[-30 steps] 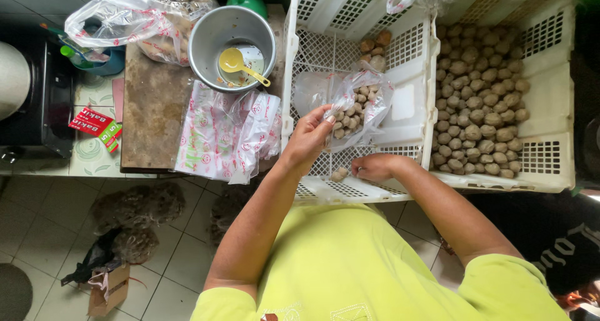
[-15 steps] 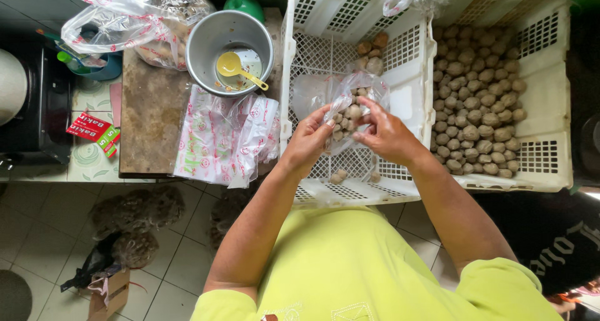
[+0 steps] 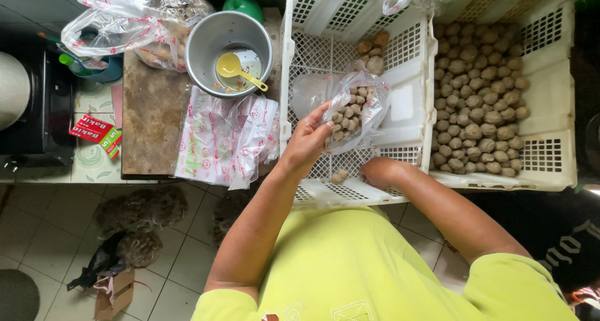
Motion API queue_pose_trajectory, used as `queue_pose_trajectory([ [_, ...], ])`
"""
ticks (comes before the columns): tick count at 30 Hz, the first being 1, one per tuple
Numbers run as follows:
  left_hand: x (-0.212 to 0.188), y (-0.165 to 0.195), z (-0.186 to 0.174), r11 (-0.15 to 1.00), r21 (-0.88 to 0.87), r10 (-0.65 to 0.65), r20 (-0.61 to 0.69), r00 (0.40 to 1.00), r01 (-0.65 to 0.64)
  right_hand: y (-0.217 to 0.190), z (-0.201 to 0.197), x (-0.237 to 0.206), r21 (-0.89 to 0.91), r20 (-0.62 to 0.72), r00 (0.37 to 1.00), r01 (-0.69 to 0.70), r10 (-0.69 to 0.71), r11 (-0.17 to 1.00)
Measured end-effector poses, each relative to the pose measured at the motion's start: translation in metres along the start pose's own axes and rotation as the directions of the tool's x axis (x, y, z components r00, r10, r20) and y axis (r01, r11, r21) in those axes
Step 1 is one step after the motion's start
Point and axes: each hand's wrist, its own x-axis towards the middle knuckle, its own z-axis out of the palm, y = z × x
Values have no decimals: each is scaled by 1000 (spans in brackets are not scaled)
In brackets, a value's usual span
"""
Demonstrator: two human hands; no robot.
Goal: The person picks small round nuts from a white plastic crate and places them into a clear plastic bag. They continue filling the bag and then tie it closed.
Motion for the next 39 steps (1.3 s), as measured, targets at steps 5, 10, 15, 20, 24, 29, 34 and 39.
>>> queue_pose_trajectory([
  [5,-2,1,0,1000,16,-14,-31,999,15,0,-6,4,-36,88,996,-12,15,999],
  [10,2,-4,-6,1000,-6,-11,-42,999,11,-5,-45,-44,251,-113,978,196,-173,948],
  [15,2,-13,-12,994,94,-42,-47,998,46,-20,-98,-88,799,-396,868,486,-299,354],
  [20,-1,-10,-9,998,30,-59,-36,998,60,-41,-117,-92,446,-819,568,544,79,710],
  [24,-5,-2,-3,997,73,10,0,1000,-10,-52,-97,-78,292,-826,563,469,-28,834],
  [29,-4,1,-1,1000,-17,-8,-12,1000,8,-52,-63,-47,114,-504,810,405,-298,907],
  [34,-7,-1,-1,1000,7,-2,-22,1000,2,-46,-44,-10,122,-333,905,319,-264,940],
  [39,-6,0,-1,1000,-5,-6,-41,999,6,-35,-38,6,143,-390,887,324,-248,935],
])
